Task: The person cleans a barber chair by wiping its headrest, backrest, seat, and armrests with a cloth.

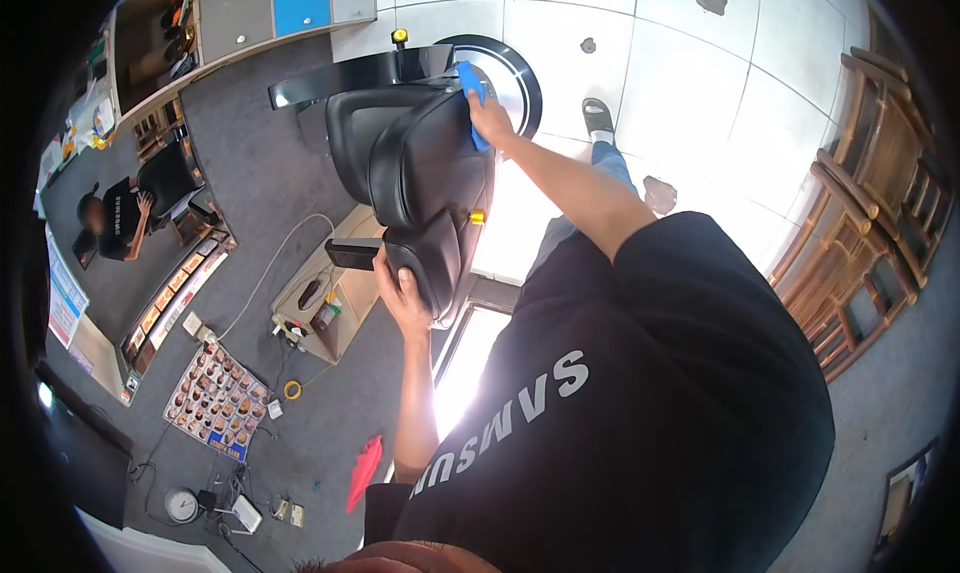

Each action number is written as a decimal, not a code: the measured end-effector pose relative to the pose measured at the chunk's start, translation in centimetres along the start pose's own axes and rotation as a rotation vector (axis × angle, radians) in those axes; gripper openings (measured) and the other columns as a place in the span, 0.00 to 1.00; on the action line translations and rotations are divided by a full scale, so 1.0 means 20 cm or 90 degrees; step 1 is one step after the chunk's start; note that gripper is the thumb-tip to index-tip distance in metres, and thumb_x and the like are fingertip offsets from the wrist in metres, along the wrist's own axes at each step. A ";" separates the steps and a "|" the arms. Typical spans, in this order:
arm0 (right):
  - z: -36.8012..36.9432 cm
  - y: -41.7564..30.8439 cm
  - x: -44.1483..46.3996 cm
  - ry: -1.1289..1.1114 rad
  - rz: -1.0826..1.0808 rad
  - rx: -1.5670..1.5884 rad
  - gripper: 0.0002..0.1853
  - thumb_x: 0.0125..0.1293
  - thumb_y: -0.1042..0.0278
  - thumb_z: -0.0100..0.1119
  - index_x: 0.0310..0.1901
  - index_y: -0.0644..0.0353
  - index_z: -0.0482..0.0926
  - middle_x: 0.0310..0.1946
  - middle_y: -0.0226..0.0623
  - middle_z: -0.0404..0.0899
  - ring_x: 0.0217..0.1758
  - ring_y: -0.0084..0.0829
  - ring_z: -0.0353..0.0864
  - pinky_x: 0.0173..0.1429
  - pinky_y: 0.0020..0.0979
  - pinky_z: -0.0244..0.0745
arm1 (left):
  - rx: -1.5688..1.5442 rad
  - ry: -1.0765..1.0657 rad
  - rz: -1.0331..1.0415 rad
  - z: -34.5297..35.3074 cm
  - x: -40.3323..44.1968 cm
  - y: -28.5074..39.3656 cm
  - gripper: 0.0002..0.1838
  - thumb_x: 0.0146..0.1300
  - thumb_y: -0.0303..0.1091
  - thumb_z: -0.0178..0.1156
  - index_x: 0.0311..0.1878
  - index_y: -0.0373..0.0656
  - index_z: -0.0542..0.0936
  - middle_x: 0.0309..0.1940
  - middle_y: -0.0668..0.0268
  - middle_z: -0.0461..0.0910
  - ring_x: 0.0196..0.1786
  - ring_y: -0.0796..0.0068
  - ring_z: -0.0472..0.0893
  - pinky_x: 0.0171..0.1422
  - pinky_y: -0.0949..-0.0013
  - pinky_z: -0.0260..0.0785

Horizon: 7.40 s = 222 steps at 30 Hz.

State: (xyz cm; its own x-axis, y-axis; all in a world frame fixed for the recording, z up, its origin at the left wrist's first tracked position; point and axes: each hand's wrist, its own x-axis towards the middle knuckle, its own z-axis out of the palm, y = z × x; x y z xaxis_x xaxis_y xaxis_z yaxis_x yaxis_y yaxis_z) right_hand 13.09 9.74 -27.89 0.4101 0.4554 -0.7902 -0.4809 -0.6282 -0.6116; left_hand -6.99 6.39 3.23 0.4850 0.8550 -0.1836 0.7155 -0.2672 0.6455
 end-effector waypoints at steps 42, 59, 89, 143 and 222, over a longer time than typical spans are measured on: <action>-0.39 -0.15 -1.19 -0.224 -0.819 -0.033 0.24 0.81 0.57 0.53 0.70 0.62 0.77 0.72 0.39 0.78 0.81 0.46 0.69 0.81 0.58 0.61 | 0.000 0.029 0.018 0.02 0.01 -0.04 0.27 0.80 0.45 0.55 0.69 0.30 0.74 0.61 0.46 0.78 0.65 0.50 0.78 0.72 0.54 0.67; -0.15 -0.23 -0.67 0.039 -0.692 0.000 0.24 0.83 0.61 0.49 0.75 0.56 0.68 0.75 0.46 0.71 0.77 0.50 0.71 0.77 0.45 0.71 | 0.002 0.031 0.006 0.01 0.01 0.00 0.28 0.80 0.46 0.56 0.70 0.30 0.75 0.61 0.47 0.79 0.64 0.52 0.79 0.72 0.55 0.67; -0.28 -0.07 -1.16 -0.203 -0.590 -0.368 0.12 0.64 0.68 0.58 0.41 0.71 0.82 0.31 0.63 0.84 0.39 0.61 0.87 0.51 0.57 0.81 | -0.009 0.050 -0.003 0.03 0.02 0.00 0.26 0.79 0.43 0.58 0.69 0.32 0.76 0.60 0.48 0.80 0.63 0.54 0.80 0.70 0.56 0.69; 0.13 0.20 -0.01 -0.019 -0.086 0.203 0.32 0.85 0.46 0.40 0.82 0.52 0.62 0.77 0.53 0.69 0.80 0.48 0.68 0.82 0.40 0.58 | -0.031 0.030 -0.023 0.01 0.01 0.01 0.34 0.78 0.53 0.57 0.70 0.29 0.75 0.60 0.49 0.79 0.64 0.55 0.79 0.71 0.56 0.67; 0.15 0.71 -1.76 -0.163 -0.174 0.081 0.25 0.71 0.69 0.52 0.69 0.62 0.76 0.51 0.55 0.84 0.55 0.45 0.85 0.58 0.44 0.79 | -0.102 -0.093 0.229 -0.06 0.07 -0.38 0.42 0.76 0.57 0.62 0.75 0.28 0.68 0.71 0.46 0.73 0.73 0.54 0.73 0.80 0.58 0.59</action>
State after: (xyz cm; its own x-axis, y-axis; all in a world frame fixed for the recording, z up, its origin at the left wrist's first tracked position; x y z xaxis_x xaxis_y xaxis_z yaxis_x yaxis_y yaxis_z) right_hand -10.43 -13.30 -8.80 0.3370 0.7477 -0.5721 -0.4799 -0.3864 -0.7877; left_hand -12.30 10.09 -1.06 0.7642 0.6446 -0.0212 0.4055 -0.4547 0.7930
